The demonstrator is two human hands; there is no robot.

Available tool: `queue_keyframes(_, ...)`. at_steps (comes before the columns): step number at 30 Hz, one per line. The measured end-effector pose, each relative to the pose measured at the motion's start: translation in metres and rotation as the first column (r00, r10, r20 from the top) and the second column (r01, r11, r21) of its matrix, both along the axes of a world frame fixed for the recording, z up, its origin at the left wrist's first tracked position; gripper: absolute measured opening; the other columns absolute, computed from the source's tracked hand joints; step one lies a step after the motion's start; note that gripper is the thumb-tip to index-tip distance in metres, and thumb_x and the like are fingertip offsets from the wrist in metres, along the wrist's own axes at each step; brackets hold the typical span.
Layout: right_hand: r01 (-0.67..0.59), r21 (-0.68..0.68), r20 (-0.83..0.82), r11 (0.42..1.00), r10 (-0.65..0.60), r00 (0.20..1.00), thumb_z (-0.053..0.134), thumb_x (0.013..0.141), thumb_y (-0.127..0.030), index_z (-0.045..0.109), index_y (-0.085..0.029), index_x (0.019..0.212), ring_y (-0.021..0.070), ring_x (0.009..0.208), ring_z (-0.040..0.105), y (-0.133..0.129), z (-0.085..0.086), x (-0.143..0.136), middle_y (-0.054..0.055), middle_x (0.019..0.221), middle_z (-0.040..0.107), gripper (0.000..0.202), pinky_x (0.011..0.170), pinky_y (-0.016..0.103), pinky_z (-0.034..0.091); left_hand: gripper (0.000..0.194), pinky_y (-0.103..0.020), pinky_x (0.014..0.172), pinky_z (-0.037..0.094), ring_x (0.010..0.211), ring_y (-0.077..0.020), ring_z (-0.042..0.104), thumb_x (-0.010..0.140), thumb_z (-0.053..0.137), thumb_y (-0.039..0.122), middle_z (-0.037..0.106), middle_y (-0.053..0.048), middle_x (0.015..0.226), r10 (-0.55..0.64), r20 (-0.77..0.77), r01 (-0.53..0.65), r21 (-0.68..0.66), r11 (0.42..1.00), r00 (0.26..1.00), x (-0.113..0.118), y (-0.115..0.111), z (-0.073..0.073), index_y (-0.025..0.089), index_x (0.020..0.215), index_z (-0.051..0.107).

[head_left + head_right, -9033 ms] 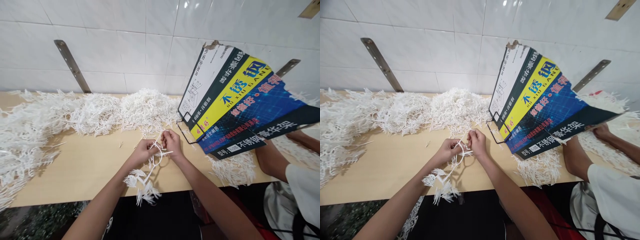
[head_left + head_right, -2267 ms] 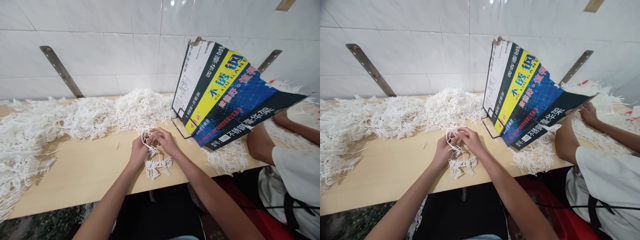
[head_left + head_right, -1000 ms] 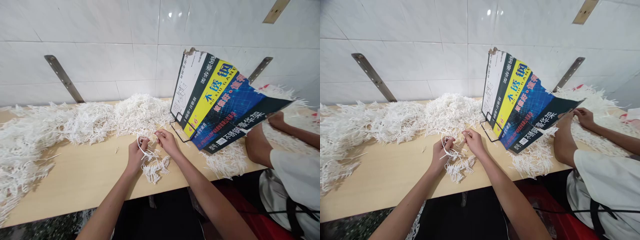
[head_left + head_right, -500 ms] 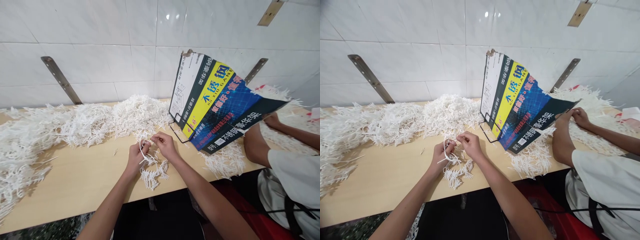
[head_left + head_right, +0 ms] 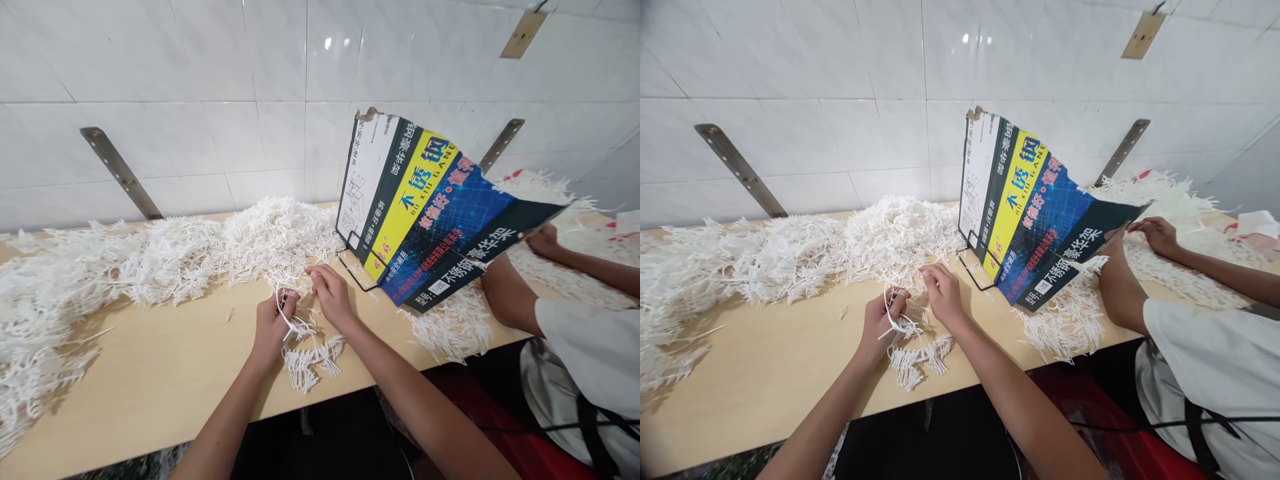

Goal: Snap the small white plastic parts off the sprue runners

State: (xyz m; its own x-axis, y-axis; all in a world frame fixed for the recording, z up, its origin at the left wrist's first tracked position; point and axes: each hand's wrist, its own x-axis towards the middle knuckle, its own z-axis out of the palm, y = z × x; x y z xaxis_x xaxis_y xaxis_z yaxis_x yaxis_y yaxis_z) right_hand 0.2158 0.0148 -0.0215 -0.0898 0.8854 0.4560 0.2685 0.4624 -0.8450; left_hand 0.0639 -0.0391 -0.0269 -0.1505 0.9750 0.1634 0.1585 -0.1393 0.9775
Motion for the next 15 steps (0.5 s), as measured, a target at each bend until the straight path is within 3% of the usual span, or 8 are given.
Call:
queue_keyframes(4,-0.174,-0.057,-0.033,0.983,0.172,0.984,0.062,0.096,-0.037,0.074,-0.019,0.095,0.0208,0.085,0.070,-0.009,-0.002,0.000,0.007,0.093,0.075,0.022,0.076,0.030,0.054,0.047,-0.026,0.058,0.033,0.057,-0.0123,0.042,0.094,0.060,0.056,0.047,0.004,0.060,-0.027,-0.015,0.027,0.010,1.000,1.000,0.000,0.003,-0.002,0.019,0.067,0.049)
queue_keyframes(6,-0.172,-0.081,-0.047,0.982,0.168,0.985,0.065,0.095,-0.038,0.072,-0.019,0.087,0.0193,0.078,0.067,-0.008,-0.004,-0.003,0.005,0.084,0.073,0.022,0.072,0.029,0.052,0.049,-0.026,0.058,0.033,0.058,-0.0123,0.042,0.094,0.060,0.056,0.046,0.004,0.060,-0.046,-0.035,0.047,0.016,0.999,0.998,0.000,0.004,-0.003,0.019,0.065,0.048)
queue_keyframes(11,0.013,-0.130,-0.248,0.991,-0.046,0.968,0.058,0.097,-0.052,0.061,-0.020,0.083,0.0124,0.055,0.050,-0.006,0.007,0.001,0.000,0.069,0.059,0.035,0.051,0.024,0.041,0.050,-0.027,0.060,0.035,0.057,-0.0133,0.047,0.098,0.053,0.058,0.050,0.002,0.058,-0.106,-0.050,0.106,-0.008,0.994,0.993,0.001,0.004,-0.005,0.017,0.070,0.063)
queue_keyframes(13,0.102,-0.141,-0.334,0.985,-0.144,0.931,0.059,0.095,-0.057,0.059,-0.021,0.084,0.0119,0.053,0.047,-0.026,0.013,0.017,0.000,0.069,0.059,0.037,0.049,0.024,0.040,0.055,-0.028,0.060,0.036,0.057,-0.0143,0.049,0.100,0.046,0.062,0.054,0.000,0.059,-0.085,0.015,0.086,-0.011,0.996,0.996,0.001,0.003,-0.006,0.017,0.078,0.069)
queue_keyframes(15,0.240,-0.155,-0.276,0.958,-0.275,0.921,0.062,0.093,-0.057,0.063,-0.023,0.087,0.0146,0.056,0.053,-0.064,0.013,0.042,0.001,0.068,0.059,0.035,0.052,0.027,0.046,0.062,-0.030,0.063,0.041,0.061,-0.0167,0.054,0.101,0.037,0.066,0.059,-0.002,0.064,-0.025,0.098,0.022,0.031,0.999,0.995,0.002,0.002,-0.006,0.017,0.083,0.072)
